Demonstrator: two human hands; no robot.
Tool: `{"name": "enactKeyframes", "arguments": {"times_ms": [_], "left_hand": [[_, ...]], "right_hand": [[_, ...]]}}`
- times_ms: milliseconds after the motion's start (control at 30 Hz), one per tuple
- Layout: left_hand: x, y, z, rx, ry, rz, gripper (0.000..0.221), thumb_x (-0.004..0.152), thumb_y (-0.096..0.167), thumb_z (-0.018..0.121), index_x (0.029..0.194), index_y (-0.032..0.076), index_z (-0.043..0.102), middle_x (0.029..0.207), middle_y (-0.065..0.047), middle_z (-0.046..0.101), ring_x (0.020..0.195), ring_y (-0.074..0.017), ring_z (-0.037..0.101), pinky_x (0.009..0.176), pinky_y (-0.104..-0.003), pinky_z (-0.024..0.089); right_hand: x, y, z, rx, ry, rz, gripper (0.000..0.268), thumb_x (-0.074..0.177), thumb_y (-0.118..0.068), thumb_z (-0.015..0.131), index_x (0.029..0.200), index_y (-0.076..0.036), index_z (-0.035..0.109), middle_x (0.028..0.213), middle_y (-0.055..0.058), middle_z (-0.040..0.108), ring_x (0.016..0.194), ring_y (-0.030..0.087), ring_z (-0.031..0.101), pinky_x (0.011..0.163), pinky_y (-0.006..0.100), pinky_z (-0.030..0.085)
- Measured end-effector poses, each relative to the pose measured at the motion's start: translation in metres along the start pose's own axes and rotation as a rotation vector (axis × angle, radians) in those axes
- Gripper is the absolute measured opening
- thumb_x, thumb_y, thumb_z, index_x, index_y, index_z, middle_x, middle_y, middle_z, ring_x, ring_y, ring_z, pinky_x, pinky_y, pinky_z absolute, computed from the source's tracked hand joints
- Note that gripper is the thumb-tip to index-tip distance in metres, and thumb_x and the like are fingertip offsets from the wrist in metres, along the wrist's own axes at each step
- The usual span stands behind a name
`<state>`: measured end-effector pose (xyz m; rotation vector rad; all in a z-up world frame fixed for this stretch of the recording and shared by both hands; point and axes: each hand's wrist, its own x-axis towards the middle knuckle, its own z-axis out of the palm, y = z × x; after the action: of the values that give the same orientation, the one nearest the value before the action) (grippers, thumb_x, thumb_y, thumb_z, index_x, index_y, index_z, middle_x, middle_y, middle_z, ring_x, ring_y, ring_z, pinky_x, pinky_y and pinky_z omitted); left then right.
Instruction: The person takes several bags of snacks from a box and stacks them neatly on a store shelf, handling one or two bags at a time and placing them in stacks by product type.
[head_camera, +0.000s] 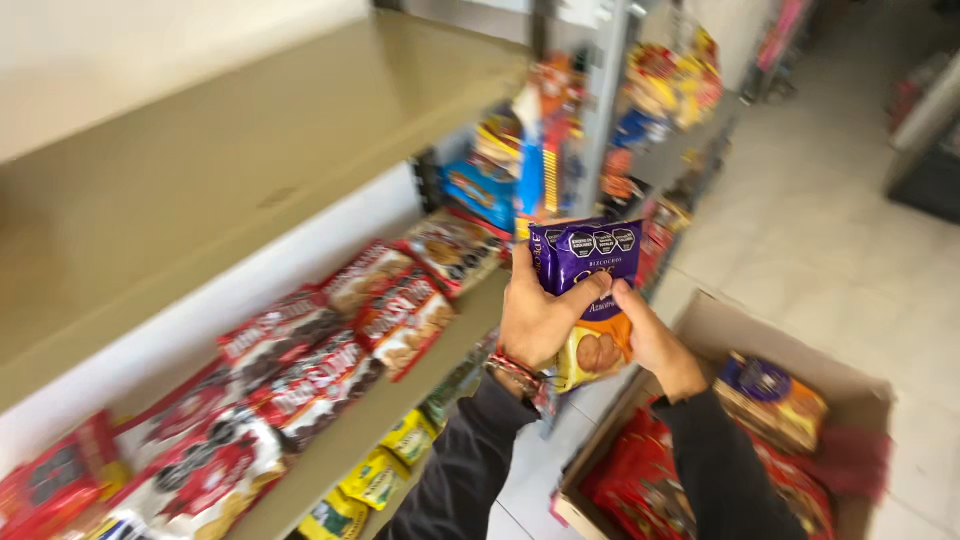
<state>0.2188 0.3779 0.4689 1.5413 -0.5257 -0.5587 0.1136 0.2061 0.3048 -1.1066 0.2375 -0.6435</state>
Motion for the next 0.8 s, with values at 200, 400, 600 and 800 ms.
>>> {"name": "enactKeyframes", "arguments": {"times_ms": [200, 400, 600, 800], "left_hand": [[-0.030, 0.064, -0.098, -0.123, 0.077, 0.115, 0.100, 0.091, 0.065, 0.100, 0.172, 0.016, 0.068, 0.151, -0.029, 0.087, 0.152, -0.0467, 0.082, 0.130, -0.060, 0.065], [-0.039, 0.104, -0.174, -0.100, 0.105, 0.295, 0.098, 0.113, 0.079, 0.070, 0.183, 0.011, 0.061, 0.166, -0.039, 0.078, 0.167, -0.0566, 0.069, 0.138, -0.069, 0.056], [-0.090, 0.178, -0.221, 0.161, 0.152, 0.226, 0.124, 0.106, 0.094, 0.044, 0.200, 0.015, 0.030, 0.178, -0.044, 0.067, 0.174, -0.0613, 0.058, 0.148, -0.073, 0.043], [-0.127, 0.203, -0.261, 0.340, 0.198, 0.259, 0.135, 0.107, 0.093, 0.039, 0.205, 0.004, 0.009, 0.186, -0.048, 0.055, 0.177, -0.0647, 0.050, 0.148, -0.076, 0.040]], "right_hand": [[-0.010, -0.112, 0.182, -0.492, -0.194, -0.084, 0.079, 0.130, -0.053, 0.051, 0.199, -0.016, 0.040, 0.197, 0.023, 0.051, 0.179, 0.042, 0.052, 0.152, 0.066, 0.031], [-0.021, -0.161, 0.309, -0.760, -0.207, -0.157, 0.094, 0.124, -0.068, 0.051, 0.204, -0.026, 0.024, 0.196, 0.037, 0.045, 0.182, 0.056, 0.044, 0.150, 0.073, 0.027], [0.009, -0.153, 0.350, -0.504, -0.292, -0.325, 0.087, 0.130, -0.056, 0.059, 0.200, -0.011, 0.035, 0.191, 0.030, 0.053, 0.177, 0.044, 0.051, 0.148, 0.071, 0.034], [0.009, -0.176, 0.411, -0.433, -0.354, -0.331, 0.075, 0.130, -0.052, 0.062, 0.192, -0.012, 0.053, 0.186, 0.021, 0.061, 0.173, 0.033, 0.055, 0.149, 0.064, 0.037]]}}
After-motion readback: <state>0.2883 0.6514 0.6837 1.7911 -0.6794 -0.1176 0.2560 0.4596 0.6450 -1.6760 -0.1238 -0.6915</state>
